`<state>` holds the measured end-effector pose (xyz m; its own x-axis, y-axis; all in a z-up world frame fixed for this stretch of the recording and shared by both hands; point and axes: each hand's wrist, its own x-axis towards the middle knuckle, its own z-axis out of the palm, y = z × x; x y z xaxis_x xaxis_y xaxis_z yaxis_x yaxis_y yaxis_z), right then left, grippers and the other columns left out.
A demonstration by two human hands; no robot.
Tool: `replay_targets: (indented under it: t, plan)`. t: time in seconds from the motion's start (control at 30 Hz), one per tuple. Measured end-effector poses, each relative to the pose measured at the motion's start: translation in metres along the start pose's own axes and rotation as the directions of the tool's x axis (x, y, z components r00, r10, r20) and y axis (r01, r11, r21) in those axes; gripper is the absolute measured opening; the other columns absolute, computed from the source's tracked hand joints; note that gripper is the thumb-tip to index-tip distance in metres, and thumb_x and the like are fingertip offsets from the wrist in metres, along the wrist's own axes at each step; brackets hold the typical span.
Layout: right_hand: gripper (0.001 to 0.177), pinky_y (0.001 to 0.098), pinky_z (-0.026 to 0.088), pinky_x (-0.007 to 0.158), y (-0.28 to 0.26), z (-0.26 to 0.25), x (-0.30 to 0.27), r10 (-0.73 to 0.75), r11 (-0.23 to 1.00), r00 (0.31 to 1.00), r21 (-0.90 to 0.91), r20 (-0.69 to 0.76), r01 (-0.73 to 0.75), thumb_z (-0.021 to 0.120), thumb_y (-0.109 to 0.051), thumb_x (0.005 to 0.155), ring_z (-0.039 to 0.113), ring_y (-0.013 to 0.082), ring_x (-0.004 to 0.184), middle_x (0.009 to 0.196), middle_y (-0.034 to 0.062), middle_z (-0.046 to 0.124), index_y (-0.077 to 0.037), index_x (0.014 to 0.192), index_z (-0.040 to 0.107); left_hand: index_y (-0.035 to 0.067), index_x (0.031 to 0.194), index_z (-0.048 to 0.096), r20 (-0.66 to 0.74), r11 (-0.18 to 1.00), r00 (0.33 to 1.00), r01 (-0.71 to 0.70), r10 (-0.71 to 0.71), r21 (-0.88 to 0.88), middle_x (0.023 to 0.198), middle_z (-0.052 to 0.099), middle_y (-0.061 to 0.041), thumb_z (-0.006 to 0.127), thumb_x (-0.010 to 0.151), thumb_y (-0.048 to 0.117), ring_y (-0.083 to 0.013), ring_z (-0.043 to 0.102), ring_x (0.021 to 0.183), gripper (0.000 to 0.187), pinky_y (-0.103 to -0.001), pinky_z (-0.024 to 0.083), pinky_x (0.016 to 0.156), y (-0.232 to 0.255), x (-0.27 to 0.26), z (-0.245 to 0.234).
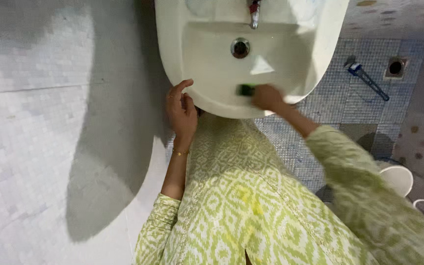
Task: The person scrubs a wall-mounted sink with a green brush, focusing on the basin and faucet area. They rinse the brush and the sink under running water, then wipe the basin with their hands to remove residue.
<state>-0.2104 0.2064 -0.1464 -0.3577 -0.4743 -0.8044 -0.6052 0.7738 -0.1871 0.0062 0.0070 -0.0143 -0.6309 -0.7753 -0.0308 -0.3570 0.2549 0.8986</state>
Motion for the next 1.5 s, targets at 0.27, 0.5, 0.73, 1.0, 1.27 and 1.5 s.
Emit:
replay_targets:
  t: [0.27, 0.5, 0.73, 1.0, 1.27, 1.5]
  plan:
    - [0.031, 0.0483, 0.054, 0.053, -0.168, 0.014, -0.064, -0.470, 0.881, 0.824, -0.112, -0.316, 0.460, 0.050, -0.028, 0.108, 0.068, 0.0339, 0.058, 0.066, 0.0180, 0.070, 0.000, 0.117, 0.060, 0.007, 0.131, 0.065, -0.266, 0.986, 0.951, -0.137, 0.159, 0.097, 0.126, 0.068, -0.006, 0.048, 0.114, 0.006, -0.0178, 0.062, 0.112, 0.024, -0.034, 0.053, 0.098, -0.009, -0.016, -0.017]
    - [0.041, 0.0435, 0.052, 0.043, -0.205, -0.022, -0.007, -0.572, 0.820, 0.696, -0.293, -0.435, 0.491, 0.059, -0.020, 0.099, 0.066, 0.0289, 0.049, 0.062, 0.0147, 0.067, 0.006, 0.131, 0.053, 0.006, 0.132, 0.062, -0.348, 0.996, 0.933, -0.086, 0.090, 0.024, 0.128, 0.063, -0.008, 0.044, 0.115, 0.012, -0.0183, 0.064, 0.116, 0.026, -0.033, 0.054, 0.099, -0.014, -0.028, -0.029]
    - [0.033, 0.0464, 0.047, 0.040, -0.118, 0.041, -0.076, -0.392, 0.917, 0.825, -0.101, -0.407, 0.385, 0.051, -0.026, 0.106, 0.061, 0.0310, 0.046, 0.060, 0.0156, 0.065, 0.002, 0.123, 0.058, 0.004, 0.130, 0.063, -0.340, 0.996, 0.938, -0.088, 0.073, -0.031, 0.128, 0.064, -0.009, 0.045, 0.114, 0.007, -0.0194, 0.064, 0.118, 0.024, -0.034, 0.055, 0.101, -0.006, -0.030, -0.017]
    - [0.034, 0.0448, 0.052, 0.044, -0.103, 0.059, -0.070, -0.326, 0.922, 0.821, 0.035, -0.469, 0.386, 0.063, -0.014, 0.093, 0.066, 0.0321, 0.051, 0.068, 0.0194, 0.067, 0.008, 0.118, 0.057, 0.004, 0.128, 0.064, -0.357, 0.992, 0.927, -0.123, 0.117, 0.006, 0.125, 0.067, -0.008, 0.046, 0.113, 0.005, -0.0151, 0.062, 0.102, 0.024, -0.032, 0.053, 0.087, -0.003, -0.043, -0.006]
    - [0.029, 0.0462, 0.054, 0.053, -0.184, 0.094, -0.045, -0.095, 0.938, 0.883, 0.257, -0.459, 0.234, 0.063, -0.022, 0.100, 0.071, 0.0365, 0.066, 0.076, 0.0212, 0.072, 0.003, 0.114, 0.055, 0.004, 0.126, 0.065, -0.230, 0.978, 0.951, -0.208, 0.204, 0.008, 0.122, 0.069, -0.008, 0.047, 0.114, 0.007, -0.0200, 0.065, 0.108, 0.021, -0.035, 0.053, 0.092, -0.007, -0.079, -0.002]
    - [0.051, 0.0357, 0.045, 0.041, 0.026, 0.148, -0.059, 0.429, 0.876, 0.545, 0.479, -0.721, -0.056, 0.029, -0.038, 0.112, 0.054, 0.0136, 0.050, 0.063, 0.0052, 0.057, 0.000, 0.118, 0.063, 0.006, 0.127, 0.067, -0.003, 0.993, 0.994, -0.107, 0.107, -0.050, 0.122, 0.071, -0.007, 0.049, 0.113, 0.010, -0.0172, 0.063, 0.098, 0.023, -0.032, 0.053, 0.089, -0.031, -0.064, -0.025]
